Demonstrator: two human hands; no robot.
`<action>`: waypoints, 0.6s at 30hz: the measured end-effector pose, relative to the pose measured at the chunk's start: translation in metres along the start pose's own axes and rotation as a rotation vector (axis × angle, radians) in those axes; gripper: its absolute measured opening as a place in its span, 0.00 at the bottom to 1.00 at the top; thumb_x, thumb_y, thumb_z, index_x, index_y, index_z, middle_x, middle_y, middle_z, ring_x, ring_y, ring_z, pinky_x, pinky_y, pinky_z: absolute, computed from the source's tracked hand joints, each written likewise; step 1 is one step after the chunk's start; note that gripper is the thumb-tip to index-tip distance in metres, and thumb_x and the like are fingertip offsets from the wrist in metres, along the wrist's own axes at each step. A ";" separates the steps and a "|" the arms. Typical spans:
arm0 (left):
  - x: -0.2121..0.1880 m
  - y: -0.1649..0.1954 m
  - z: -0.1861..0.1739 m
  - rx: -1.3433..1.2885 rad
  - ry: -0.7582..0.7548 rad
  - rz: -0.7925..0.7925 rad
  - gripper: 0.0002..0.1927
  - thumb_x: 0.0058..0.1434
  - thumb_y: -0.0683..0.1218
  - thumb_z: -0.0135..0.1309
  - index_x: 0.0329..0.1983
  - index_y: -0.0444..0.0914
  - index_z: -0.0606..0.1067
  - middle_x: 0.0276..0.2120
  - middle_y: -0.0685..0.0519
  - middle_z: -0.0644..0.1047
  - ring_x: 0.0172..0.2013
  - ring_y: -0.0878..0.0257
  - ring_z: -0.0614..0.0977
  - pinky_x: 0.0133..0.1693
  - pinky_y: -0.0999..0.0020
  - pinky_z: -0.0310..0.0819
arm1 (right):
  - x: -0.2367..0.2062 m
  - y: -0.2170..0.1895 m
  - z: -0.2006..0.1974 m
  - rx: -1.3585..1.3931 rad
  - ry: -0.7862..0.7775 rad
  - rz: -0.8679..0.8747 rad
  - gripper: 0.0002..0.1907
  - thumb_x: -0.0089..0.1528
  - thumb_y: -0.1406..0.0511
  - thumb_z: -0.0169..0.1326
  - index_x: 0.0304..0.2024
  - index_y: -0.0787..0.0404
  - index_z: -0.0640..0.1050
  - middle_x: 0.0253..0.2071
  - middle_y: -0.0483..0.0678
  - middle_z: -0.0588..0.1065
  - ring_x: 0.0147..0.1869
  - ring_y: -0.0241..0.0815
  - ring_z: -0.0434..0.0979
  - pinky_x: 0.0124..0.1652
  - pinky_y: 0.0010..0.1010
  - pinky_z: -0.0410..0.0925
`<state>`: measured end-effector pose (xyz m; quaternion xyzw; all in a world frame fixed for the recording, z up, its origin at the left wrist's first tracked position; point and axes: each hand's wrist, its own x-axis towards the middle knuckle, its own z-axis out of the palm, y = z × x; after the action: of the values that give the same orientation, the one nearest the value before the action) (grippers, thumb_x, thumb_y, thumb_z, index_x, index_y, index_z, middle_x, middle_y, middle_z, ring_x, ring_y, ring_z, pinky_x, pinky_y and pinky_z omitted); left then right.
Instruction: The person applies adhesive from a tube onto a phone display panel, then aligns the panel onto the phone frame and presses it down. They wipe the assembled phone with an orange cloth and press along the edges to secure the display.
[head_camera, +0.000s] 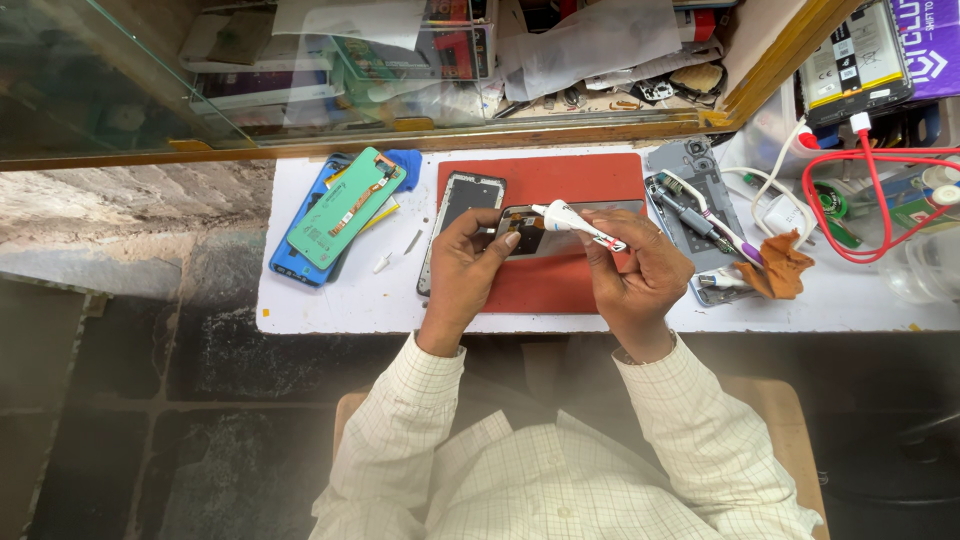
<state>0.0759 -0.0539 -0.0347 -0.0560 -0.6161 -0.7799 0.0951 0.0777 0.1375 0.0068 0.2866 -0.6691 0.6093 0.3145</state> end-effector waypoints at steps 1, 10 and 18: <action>0.000 -0.001 0.001 0.007 0.002 -0.003 0.10 0.66 0.35 0.58 0.50 0.30 0.76 0.40 0.51 0.82 0.39 0.70 0.82 0.43 0.75 0.78 | 0.000 0.001 -0.001 -0.008 0.000 0.003 0.12 0.66 0.81 0.58 0.50 0.69 0.75 0.48 0.57 0.79 0.56 0.48 0.82 0.56 0.34 0.77; 0.001 -0.004 -0.001 0.020 0.007 0.005 0.10 0.66 0.35 0.58 0.50 0.30 0.76 0.39 0.52 0.82 0.37 0.71 0.80 0.41 0.76 0.75 | -0.003 0.006 -0.013 -0.017 0.024 0.049 0.13 0.65 0.81 0.59 0.50 0.69 0.76 0.48 0.57 0.79 0.55 0.46 0.82 0.55 0.32 0.76; 0.003 -0.003 -0.002 0.011 0.011 0.009 0.10 0.65 0.35 0.58 0.49 0.30 0.76 0.39 0.52 0.81 0.37 0.71 0.80 0.40 0.76 0.75 | -0.002 0.011 -0.022 -0.066 0.041 0.071 0.11 0.65 0.79 0.60 0.49 0.69 0.77 0.47 0.56 0.80 0.53 0.44 0.82 0.51 0.28 0.76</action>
<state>0.0724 -0.0556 -0.0377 -0.0538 -0.6197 -0.7762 0.1024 0.0725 0.1609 -0.0005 0.2393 -0.6921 0.6034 0.3157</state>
